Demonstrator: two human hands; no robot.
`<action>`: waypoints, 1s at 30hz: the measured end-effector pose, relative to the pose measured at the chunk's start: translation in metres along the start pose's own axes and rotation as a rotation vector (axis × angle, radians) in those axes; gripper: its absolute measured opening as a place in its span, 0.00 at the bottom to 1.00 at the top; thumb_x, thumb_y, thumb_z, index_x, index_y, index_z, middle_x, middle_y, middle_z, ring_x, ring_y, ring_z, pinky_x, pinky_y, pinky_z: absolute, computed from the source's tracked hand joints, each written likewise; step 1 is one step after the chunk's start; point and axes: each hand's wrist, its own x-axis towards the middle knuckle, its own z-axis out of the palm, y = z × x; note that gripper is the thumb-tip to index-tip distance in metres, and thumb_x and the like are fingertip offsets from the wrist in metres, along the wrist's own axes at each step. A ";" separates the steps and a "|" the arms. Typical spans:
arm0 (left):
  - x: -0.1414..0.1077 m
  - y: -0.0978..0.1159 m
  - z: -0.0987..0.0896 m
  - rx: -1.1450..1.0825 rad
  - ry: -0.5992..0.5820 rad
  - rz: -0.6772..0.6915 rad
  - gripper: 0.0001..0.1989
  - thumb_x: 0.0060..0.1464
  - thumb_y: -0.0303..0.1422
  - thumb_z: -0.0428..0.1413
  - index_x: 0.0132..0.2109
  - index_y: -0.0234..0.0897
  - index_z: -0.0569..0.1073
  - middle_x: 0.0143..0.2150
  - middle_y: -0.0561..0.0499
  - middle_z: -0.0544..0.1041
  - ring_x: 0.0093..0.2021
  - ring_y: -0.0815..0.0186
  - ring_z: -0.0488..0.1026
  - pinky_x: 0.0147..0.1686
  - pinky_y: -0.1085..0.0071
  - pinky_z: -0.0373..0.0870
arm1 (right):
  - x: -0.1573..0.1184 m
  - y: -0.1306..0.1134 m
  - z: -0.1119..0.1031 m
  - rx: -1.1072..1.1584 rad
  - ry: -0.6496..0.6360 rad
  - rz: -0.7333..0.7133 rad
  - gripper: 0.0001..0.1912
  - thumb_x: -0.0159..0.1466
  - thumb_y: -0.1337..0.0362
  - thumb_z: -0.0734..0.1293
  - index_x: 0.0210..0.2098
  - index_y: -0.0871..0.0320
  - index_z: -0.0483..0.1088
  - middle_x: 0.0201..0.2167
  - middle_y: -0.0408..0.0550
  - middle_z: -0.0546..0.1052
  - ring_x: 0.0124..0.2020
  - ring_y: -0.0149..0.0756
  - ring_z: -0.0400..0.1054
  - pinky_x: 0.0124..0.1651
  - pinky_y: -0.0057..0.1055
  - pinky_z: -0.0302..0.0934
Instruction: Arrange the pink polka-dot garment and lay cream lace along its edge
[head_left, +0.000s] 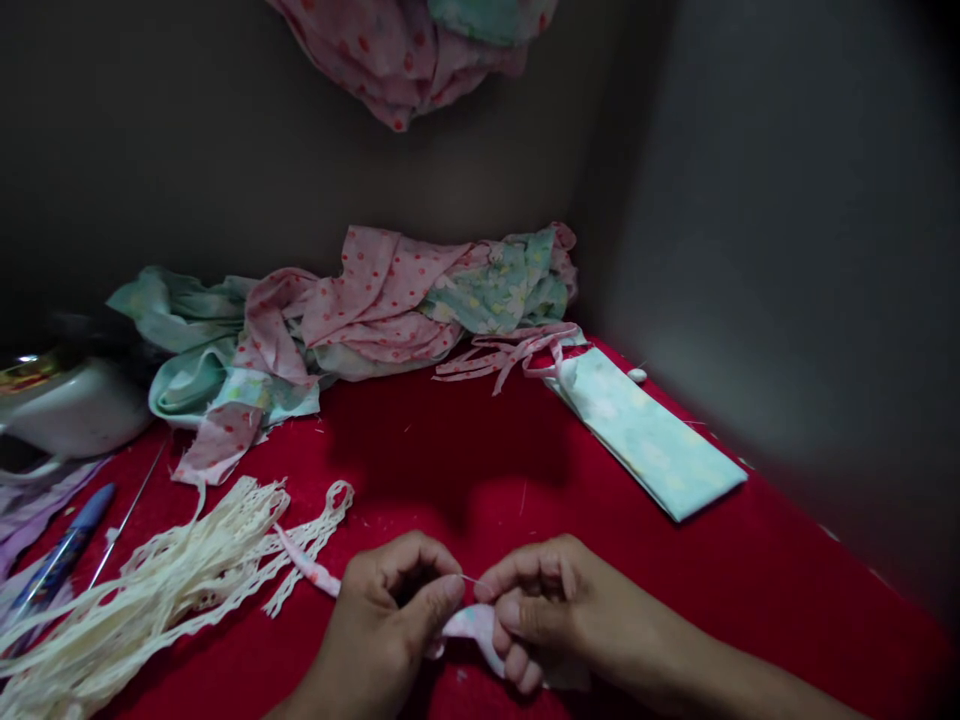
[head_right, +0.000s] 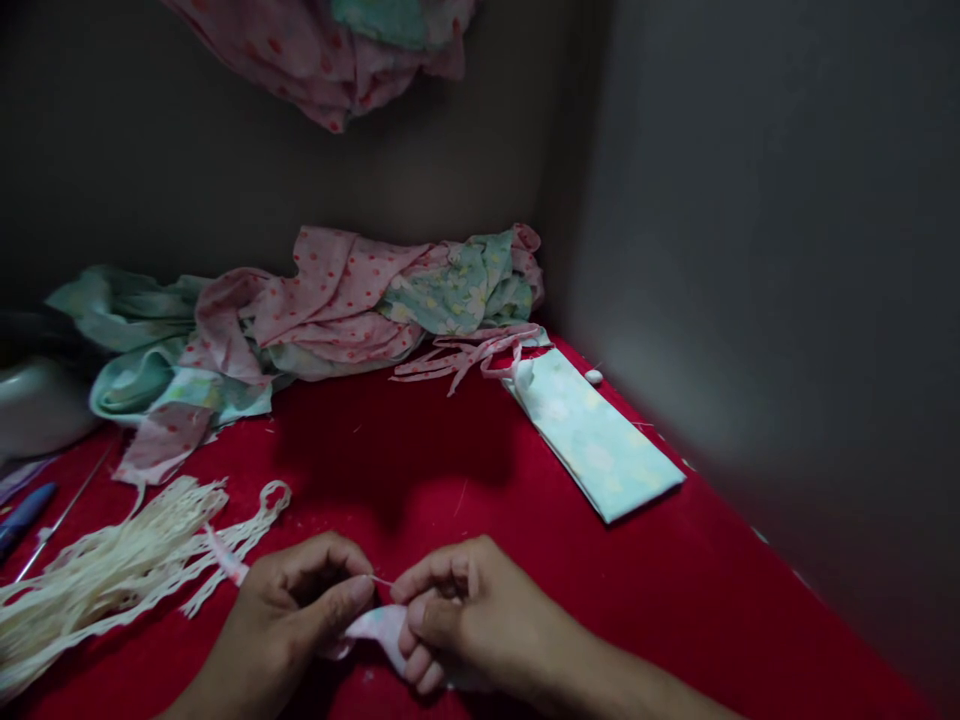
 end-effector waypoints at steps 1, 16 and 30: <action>0.000 0.000 0.000 0.002 -0.001 0.002 0.13 0.42 0.40 0.57 0.24 0.33 0.70 0.16 0.56 0.64 0.17 0.74 0.58 0.17 0.78 0.54 | 0.000 -0.001 0.000 -0.003 -0.003 -0.004 0.24 0.44 0.54 0.73 0.33 0.65 0.67 0.20 0.43 0.72 0.19 0.25 0.66 0.25 0.24 0.62; 0.000 -0.010 -0.001 0.124 -0.055 0.177 0.09 0.49 0.34 0.55 0.26 0.34 0.71 0.16 0.56 0.65 0.17 0.74 0.60 0.17 0.79 0.55 | -0.002 -0.001 -0.004 -0.070 -0.027 -0.064 0.21 0.46 0.51 0.74 0.21 0.66 0.70 0.16 0.46 0.71 0.15 0.23 0.61 0.19 0.20 0.53; -0.011 -0.018 0.004 0.546 0.006 0.879 0.11 0.53 0.24 0.48 0.26 0.32 0.71 0.22 0.48 0.72 0.23 0.68 0.68 0.23 0.74 0.61 | 0.013 0.010 0.017 -0.151 0.166 -0.581 0.16 0.57 0.54 0.68 0.21 0.61 0.72 0.22 0.42 0.61 0.22 0.27 0.57 0.25 0.26 0.54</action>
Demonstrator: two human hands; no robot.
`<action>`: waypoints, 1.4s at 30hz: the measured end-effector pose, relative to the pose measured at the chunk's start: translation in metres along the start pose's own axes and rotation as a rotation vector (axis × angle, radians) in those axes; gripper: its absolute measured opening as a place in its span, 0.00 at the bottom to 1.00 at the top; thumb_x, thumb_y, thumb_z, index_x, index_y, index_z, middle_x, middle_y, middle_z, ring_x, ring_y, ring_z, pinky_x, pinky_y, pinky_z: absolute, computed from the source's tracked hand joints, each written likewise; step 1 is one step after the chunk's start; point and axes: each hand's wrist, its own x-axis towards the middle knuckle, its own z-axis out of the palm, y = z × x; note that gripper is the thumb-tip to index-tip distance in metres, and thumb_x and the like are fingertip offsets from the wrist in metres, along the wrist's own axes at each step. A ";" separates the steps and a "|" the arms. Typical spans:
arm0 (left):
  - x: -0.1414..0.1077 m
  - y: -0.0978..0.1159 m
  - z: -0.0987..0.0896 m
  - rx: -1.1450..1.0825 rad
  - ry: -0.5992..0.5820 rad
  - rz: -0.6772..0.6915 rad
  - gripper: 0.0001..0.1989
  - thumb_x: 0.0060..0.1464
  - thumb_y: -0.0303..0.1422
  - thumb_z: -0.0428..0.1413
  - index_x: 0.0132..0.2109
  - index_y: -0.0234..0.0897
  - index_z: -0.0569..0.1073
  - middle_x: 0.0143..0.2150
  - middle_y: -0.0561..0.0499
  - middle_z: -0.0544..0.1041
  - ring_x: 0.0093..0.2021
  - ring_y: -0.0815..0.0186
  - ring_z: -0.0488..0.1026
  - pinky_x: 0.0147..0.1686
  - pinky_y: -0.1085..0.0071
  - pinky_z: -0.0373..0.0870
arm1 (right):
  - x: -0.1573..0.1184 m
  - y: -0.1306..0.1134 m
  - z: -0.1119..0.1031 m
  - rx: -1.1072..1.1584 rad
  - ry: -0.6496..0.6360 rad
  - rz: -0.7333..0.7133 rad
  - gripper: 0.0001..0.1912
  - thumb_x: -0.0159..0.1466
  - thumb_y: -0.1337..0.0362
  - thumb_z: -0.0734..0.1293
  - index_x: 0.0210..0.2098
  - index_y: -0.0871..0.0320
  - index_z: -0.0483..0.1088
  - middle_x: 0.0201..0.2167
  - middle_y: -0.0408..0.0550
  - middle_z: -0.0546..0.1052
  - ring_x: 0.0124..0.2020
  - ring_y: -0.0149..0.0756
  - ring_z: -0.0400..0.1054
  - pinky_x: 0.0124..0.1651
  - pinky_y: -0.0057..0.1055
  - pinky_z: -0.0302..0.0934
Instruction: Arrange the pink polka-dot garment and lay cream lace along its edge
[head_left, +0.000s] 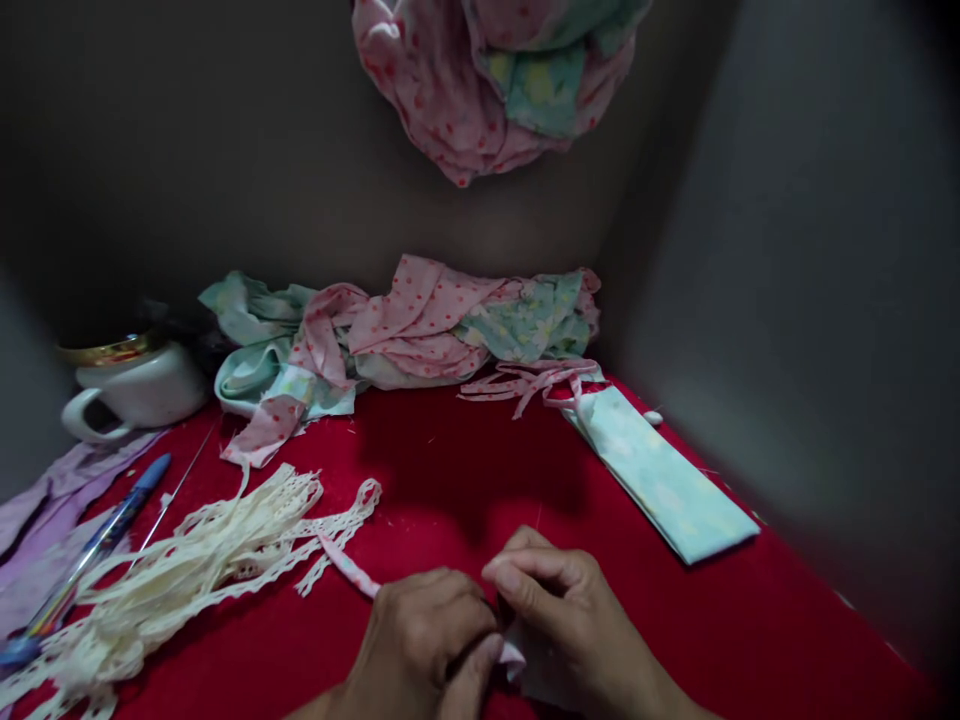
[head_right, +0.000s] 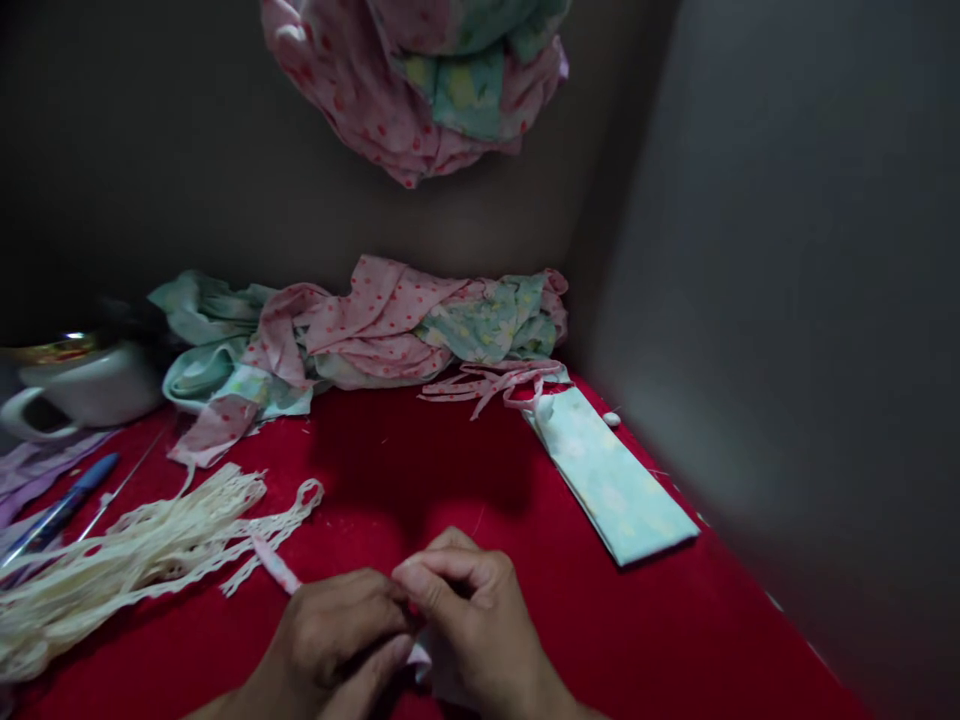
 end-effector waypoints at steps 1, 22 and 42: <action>0.000 0.001 -0.001 -0.030 -0.030 -0.046 0.10 0.52 0.25 0.47 0.27 0.32 0.71 0.23 0.48 0.73 0.23 0.68 0.68 0.23 0.74 0.61 | 0.001 -0.001 -0.001 -0.164 0.023 -0.083 0.15 0.59 0.57 0.67 0.22 0.61 0.73 0.22 0.43 0.62 0.24 0.28 0.58 0.27 0.26 0.54; 0.002 0.002 -0.003 0.756 0.059 0.388 0.12 0.52 0.21 0.44 0.30 0.32 0.71 0.20 0.49 0.68 0.21 0.63 0.60 0.22 0.66 0.52 | -0.013 -0.028 -0.022 -1.328 -0.182 -0.518 0.08 0.44 0.75 0.65 0.16 0.61 0.60 0.20 0.43 0.65 0.24 0.30 0.50 0.26 0.33 0.37; -0.002 0.004 -0.006 0.694 0.070 0.420 0.14 0.56 0.22 0.41 0.33 0.31 0.71 0.24 0.46 0.73 0.24 0.63 0.67 0.25 0.67 0.59 | -0.014 -0.015 -0.018 -0.454 -0.158 0.302 0.11 0.45 0.73 0.70 0.17 0.60 0.61 0.20 0.40 0.67 0.23 0.27 0.58 0.26 0.24 0.51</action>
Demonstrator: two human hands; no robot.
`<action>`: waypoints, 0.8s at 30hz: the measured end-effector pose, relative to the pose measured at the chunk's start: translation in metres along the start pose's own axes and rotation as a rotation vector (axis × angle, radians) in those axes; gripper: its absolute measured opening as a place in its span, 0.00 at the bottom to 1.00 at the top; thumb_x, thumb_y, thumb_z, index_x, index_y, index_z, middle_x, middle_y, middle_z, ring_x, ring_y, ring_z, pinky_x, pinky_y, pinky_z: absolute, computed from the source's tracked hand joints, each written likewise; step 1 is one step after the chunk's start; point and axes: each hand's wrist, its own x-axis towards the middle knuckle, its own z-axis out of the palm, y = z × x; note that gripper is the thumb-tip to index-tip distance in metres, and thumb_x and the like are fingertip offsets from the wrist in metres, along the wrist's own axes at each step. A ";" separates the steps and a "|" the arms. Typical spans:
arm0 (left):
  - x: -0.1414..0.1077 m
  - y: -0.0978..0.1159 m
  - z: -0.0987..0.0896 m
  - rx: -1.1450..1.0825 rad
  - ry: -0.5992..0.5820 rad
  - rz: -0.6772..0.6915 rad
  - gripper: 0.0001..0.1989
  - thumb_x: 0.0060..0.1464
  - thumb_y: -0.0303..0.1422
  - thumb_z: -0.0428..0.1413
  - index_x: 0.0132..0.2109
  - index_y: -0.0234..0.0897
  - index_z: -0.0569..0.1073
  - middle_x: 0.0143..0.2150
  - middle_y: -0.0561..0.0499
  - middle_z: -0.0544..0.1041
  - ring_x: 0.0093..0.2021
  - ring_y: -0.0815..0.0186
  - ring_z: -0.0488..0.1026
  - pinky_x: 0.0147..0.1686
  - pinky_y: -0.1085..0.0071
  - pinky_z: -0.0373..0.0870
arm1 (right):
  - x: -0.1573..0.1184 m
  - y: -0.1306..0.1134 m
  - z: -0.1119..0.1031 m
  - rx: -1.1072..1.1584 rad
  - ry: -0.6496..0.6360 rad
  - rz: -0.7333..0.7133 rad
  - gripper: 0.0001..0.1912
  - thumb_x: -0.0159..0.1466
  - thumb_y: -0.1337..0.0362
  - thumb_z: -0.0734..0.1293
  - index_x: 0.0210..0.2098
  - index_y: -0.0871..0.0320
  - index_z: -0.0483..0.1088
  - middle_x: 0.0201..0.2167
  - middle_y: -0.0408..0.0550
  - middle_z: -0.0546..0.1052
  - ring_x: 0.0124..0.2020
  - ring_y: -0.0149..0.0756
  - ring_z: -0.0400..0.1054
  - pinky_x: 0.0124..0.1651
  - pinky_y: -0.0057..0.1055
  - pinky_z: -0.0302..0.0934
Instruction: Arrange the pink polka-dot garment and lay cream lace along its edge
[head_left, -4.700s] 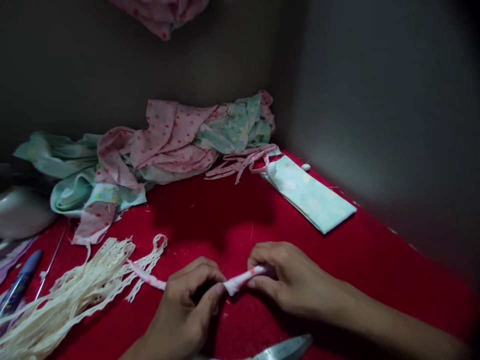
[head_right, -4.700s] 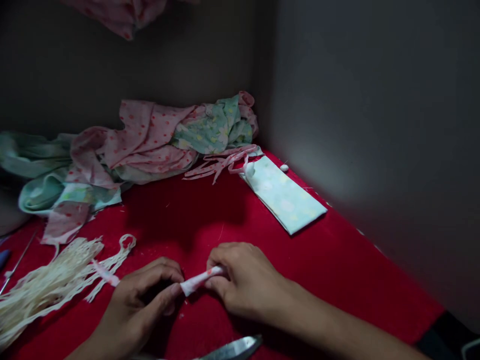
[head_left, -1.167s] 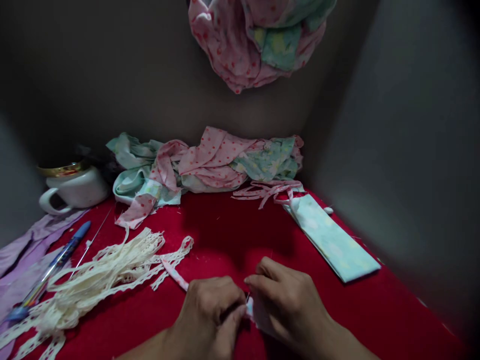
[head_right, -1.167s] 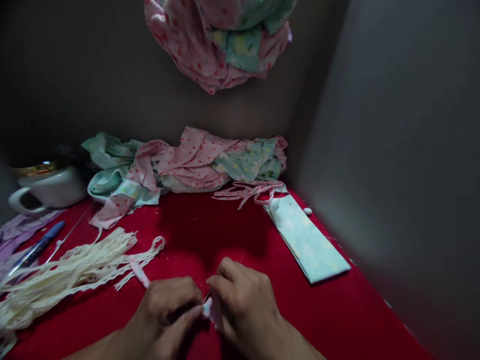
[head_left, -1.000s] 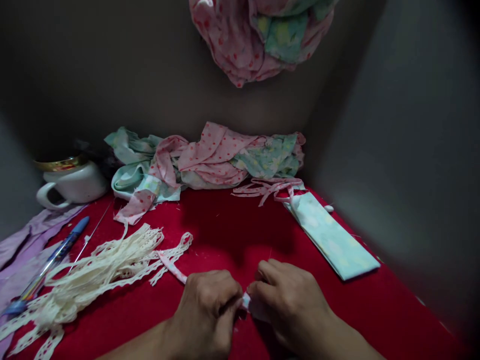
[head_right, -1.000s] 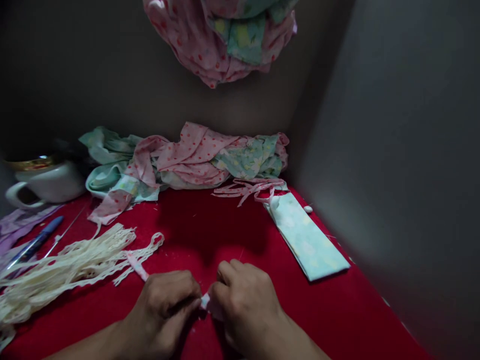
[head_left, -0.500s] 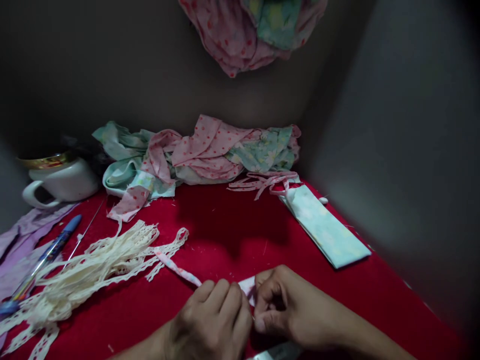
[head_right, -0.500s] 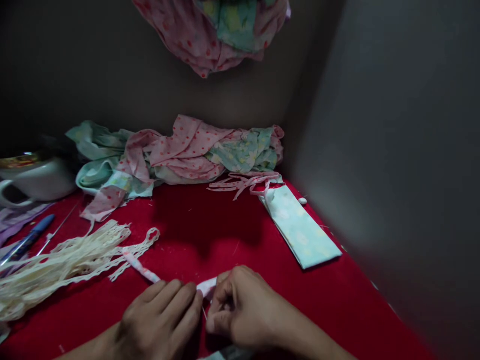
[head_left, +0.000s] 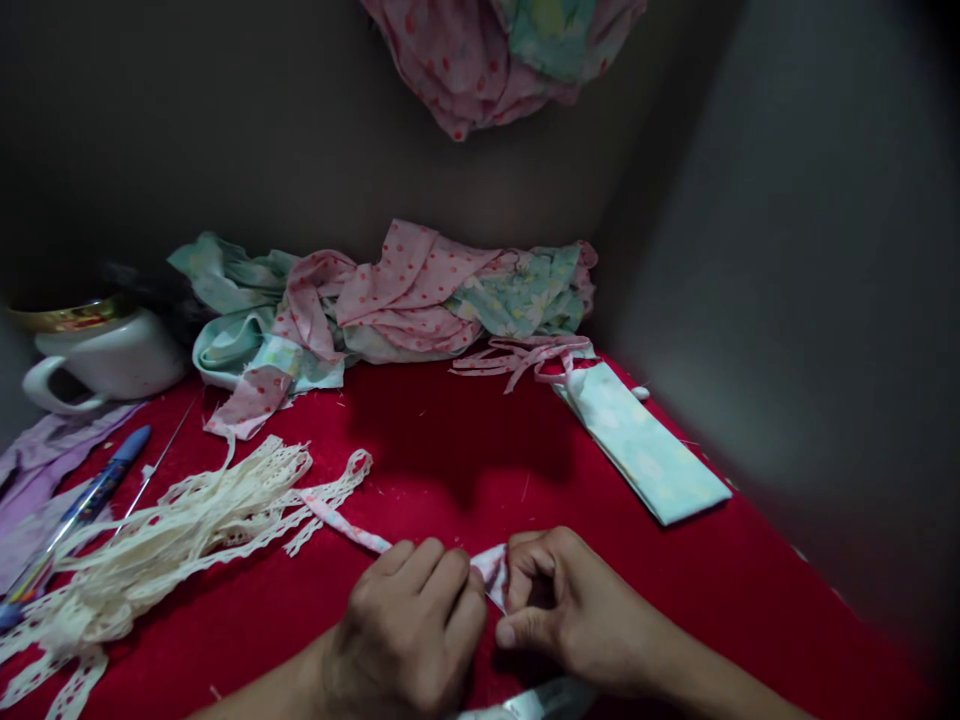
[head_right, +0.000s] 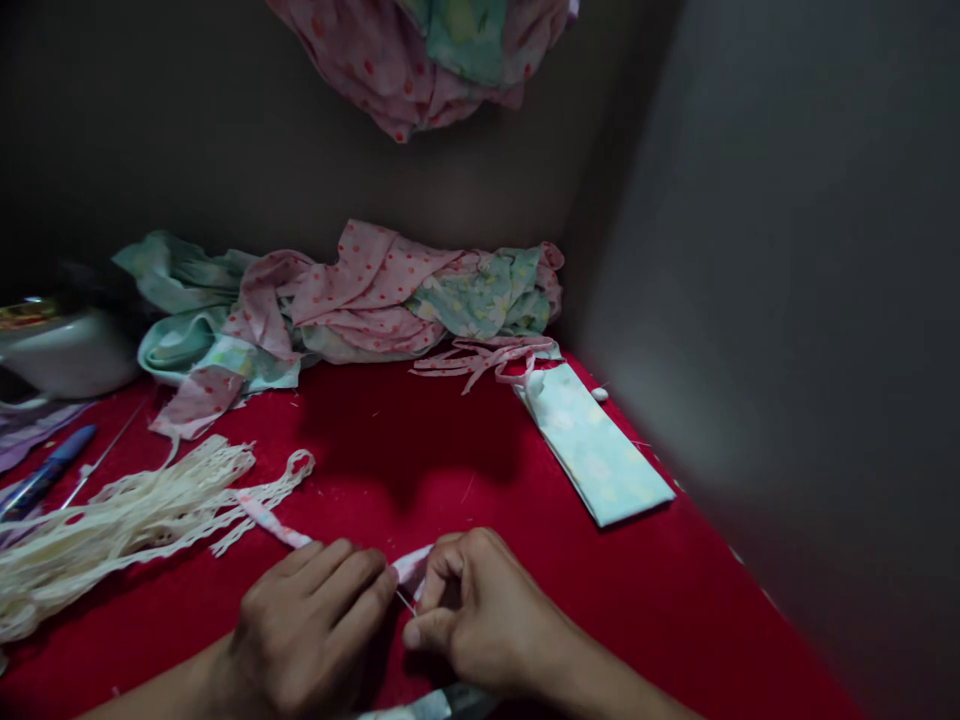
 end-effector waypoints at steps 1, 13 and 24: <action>0.001 0.000 -0.002 -0.006 -0.018 -0.004 0.14 0.55 0.21 0.42 0.33 0.31 0.71 0.24 0.46 0.73 0.23 0.63 0.67 0.25 0.68 0.59 | 0.000 0.000 0.000 0.000 0.012 -0.011 0.12 0.45 0.73 0.70 0.17 0.60 0.61 0.21 0.41 0.67 0.24 0.28 0.59 0.26 0.24 0.52; 0.004 0.000 -0.003 -0.014 -0.012 -0.017 0.12 0.54 0.21 0.43 0.34 0.31 0.71 0.23 0.47 0.73 0.23 0.63 0.67 0.24 0.68 0.58 | 0.001 0.002 -0.001 0.039 0.063 -0.147 0.15 0.44 0.74 0.70 0.16 0.60 0.57 0.20 0.40 0.65 0.23 0.27 0.58 0.25 0.24 0.50; 0.001 0.001 0.003 -0.097 -0.051 -0.062 0.11 0.47 0.20 0.45 0.23 0.36 0.65 0.19 0.50 0.65 0.22 0.65 0.58 0.23 0.67 0.48 | -0.001 0.003 0.008 -0.090 0.072 -0.601 0.14 0.53 0.73 0.62 0.19 0.57 0.50 0.22 0.43 0.65 0.25 0.29 0.59 0.28 0.24 0.54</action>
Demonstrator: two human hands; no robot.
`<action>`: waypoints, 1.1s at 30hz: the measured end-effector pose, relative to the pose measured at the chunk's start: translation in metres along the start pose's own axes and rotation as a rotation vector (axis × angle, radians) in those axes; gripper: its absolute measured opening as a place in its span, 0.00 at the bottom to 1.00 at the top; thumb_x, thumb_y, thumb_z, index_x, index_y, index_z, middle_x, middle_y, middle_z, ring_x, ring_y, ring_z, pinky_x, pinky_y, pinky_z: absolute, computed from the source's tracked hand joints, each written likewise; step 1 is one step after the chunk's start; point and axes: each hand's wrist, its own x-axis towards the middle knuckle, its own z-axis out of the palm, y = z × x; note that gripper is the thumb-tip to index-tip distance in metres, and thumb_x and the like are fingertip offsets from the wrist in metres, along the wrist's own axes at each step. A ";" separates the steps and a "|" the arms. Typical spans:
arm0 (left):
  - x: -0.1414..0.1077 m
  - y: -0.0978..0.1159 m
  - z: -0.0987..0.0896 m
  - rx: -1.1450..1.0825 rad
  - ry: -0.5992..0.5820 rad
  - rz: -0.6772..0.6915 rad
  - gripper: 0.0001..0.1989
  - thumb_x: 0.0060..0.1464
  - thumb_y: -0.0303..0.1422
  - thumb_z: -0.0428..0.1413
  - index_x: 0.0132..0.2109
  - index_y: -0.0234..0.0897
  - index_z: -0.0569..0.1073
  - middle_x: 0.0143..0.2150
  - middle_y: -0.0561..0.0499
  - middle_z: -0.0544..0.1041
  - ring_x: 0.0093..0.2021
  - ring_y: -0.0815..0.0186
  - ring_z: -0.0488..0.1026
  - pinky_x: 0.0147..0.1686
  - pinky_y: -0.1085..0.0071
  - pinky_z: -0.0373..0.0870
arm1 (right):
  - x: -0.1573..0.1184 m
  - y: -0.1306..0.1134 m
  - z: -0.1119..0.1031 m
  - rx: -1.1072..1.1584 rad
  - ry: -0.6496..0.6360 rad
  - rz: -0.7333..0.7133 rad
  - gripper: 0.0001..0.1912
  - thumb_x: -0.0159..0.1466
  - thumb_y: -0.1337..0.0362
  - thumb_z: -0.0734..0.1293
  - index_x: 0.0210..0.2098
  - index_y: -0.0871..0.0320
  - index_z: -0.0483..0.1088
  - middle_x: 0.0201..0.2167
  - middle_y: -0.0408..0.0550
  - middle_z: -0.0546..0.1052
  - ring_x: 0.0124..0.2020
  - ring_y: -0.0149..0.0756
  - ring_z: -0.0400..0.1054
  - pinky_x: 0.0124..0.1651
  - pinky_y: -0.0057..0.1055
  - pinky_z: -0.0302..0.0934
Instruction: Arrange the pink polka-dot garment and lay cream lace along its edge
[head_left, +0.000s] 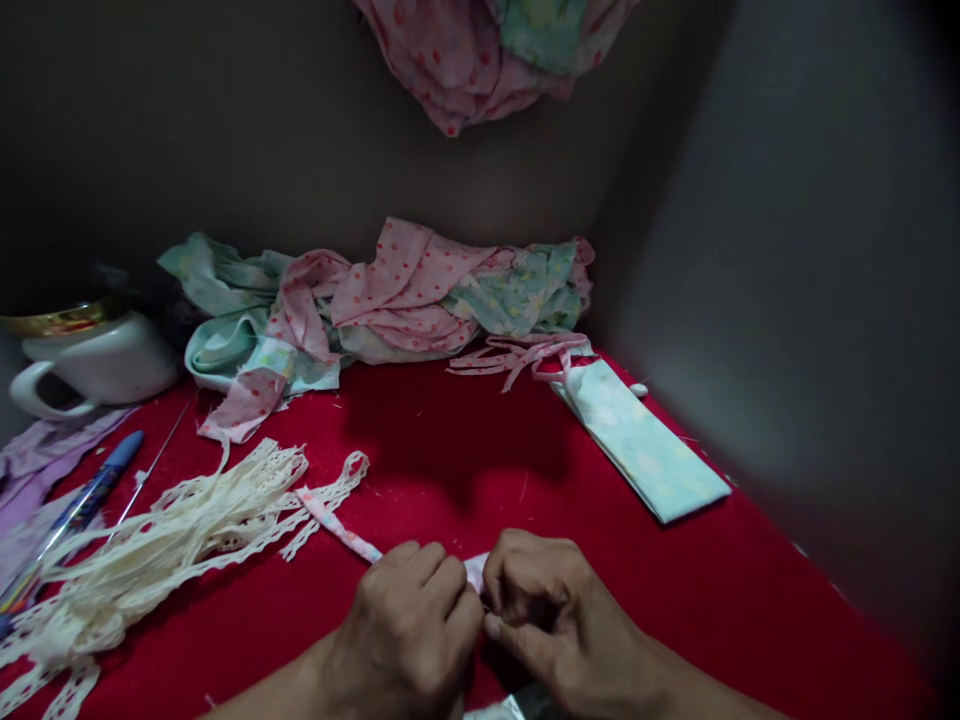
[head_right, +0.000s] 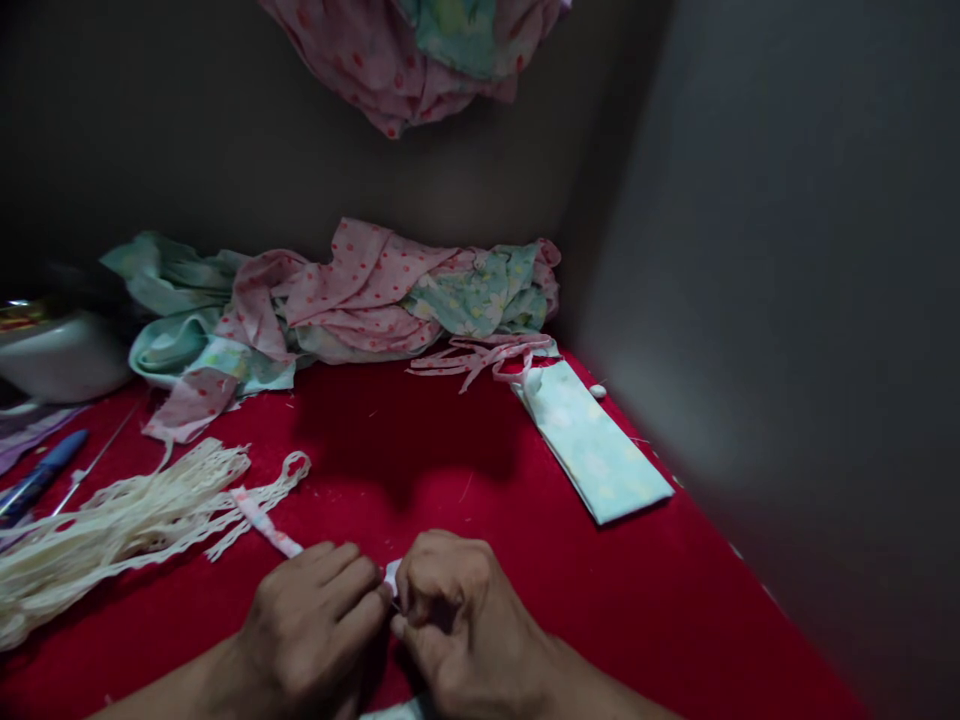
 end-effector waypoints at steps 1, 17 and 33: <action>0.001 0.000 0.000 -0.009 0.008 -0.007 0.11 0.46 0.20 0.45 0.22 0.36 0.65 0.19 0.50 0.64 0.22 0.65 0.57 0.23 0.67 0.47 | 0.000 0.001 0.000 -0.015 0.003 0.010 0.14 0.53 0.73 0.62 0.20 0.57 0.50 0.22 0.43 0.65 0.25 0.29 0.59 0.28 0.24 0.53; 0.001 -0.009 -0.001 -0.124 -0.050 -0.242 0.10 0.42 0.18 0.46 0.22 0.37 0.62 0.20 0.52 0.61 0.21 0.66 0.55 0.22 0.66 0.47 | -0.005 0.001 -0.016 -0.091 0.019 0.003 0.12 0.48 0.77 0.62 0.20 0.58 0.55 0.21 0.42 0.68 0.24 0.29 0.61 0.28 0.25 0.54; -0.017 -0.087 -0.083 -0.080 -0.445 -0.418 0.16 0.53 0.23 0.45 0.44 0.38 0.73 0.45 0.47 0.74 0.45 0.62 0.71 0.43 0.67 0.69 | 0.001 0.015 -0.041 -0.620 -0.142 0.251 0.08 0.54 0.63 0.71 0.30 0.57 0.69 0.33 0.46 0.69 0.35 0.38 0.62 0.38 0.34 0.55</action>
